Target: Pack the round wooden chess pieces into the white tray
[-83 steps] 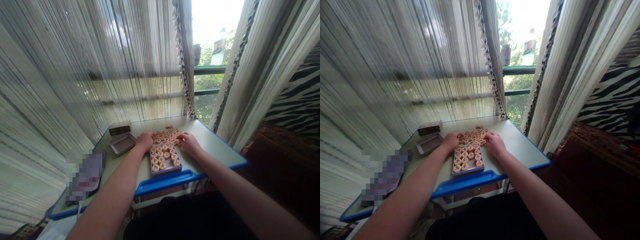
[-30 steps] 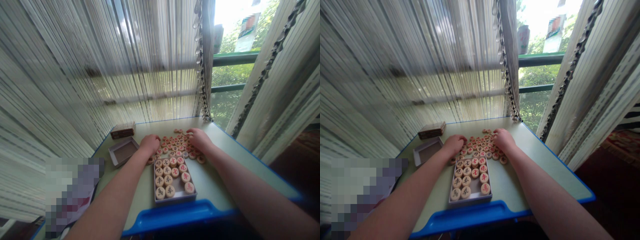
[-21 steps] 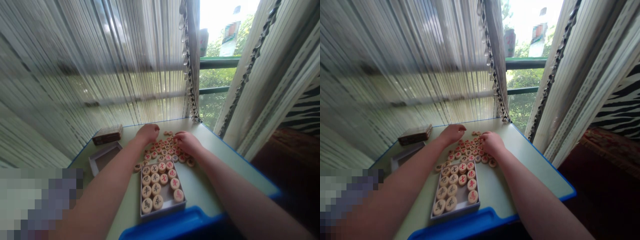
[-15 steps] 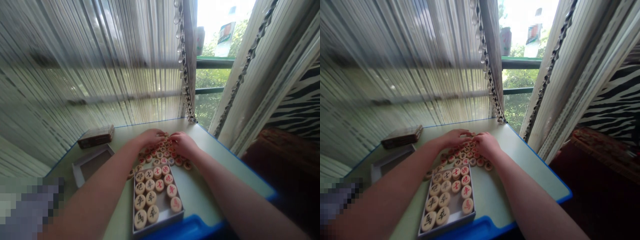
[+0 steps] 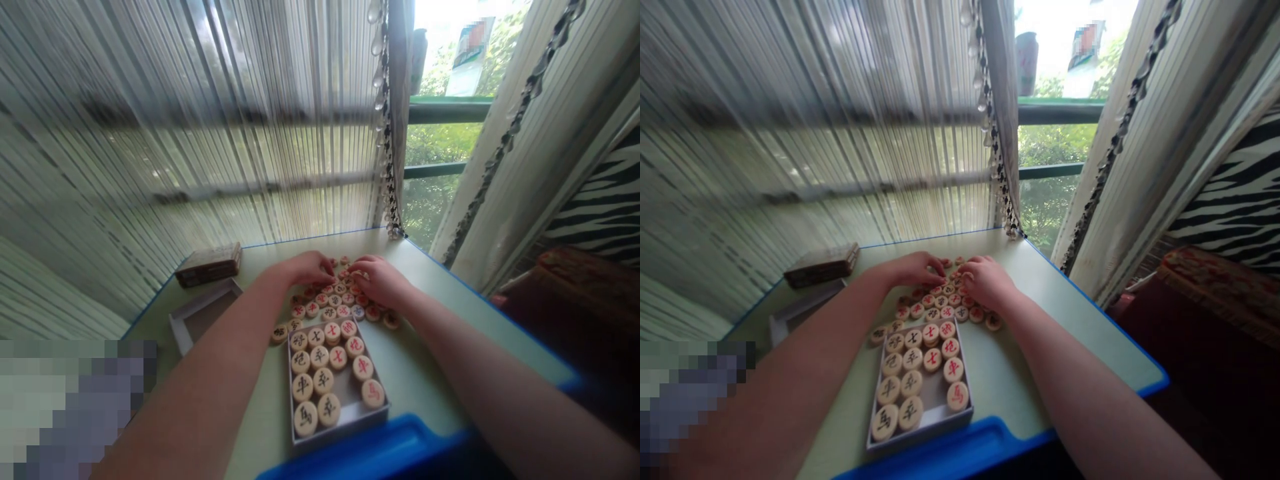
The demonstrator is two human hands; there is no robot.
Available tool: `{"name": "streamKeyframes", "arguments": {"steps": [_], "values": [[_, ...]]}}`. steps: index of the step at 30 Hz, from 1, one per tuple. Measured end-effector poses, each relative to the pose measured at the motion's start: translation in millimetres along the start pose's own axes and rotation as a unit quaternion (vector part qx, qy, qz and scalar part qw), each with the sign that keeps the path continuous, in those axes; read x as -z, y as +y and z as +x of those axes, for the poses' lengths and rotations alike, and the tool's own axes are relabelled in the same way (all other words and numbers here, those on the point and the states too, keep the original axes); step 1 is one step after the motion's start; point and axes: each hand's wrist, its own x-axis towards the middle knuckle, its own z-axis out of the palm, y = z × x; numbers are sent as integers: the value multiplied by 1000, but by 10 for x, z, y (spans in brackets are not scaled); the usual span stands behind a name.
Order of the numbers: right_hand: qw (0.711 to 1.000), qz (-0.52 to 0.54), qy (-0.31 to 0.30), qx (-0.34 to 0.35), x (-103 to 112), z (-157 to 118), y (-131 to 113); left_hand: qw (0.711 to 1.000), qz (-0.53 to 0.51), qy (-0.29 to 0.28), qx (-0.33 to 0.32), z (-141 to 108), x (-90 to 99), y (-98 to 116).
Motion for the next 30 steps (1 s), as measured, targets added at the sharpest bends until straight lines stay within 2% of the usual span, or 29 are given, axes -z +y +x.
{"name": "streamKeyframes", "arguments": {"steps": [7,12,14,19,23,27,30], "values": [[1000,11,-5,-22,23,3,5,983,-180,-18,29,-66,37,-62],[1000,19,-21,-8,-9,-11,-28,963,-257,71,26,-75,64,-133],[999,18,-32,-22,-19,-11,-32,955,-281,85,37,-54,47,-158],[997,25,-24,-68,-17,-15,-20,962,-262,32,65,-38,-14,-155],[996,35,-13,-75,1,-23,-26,964,-255,17,78,-98,23,-148],[999,44,8,-31,19,-37,-86,960,-271,-49,53,-168,104,-174],[996,70,19,54,36,-61,-182,960,-260,-99,24,-193,138,-208]]}}
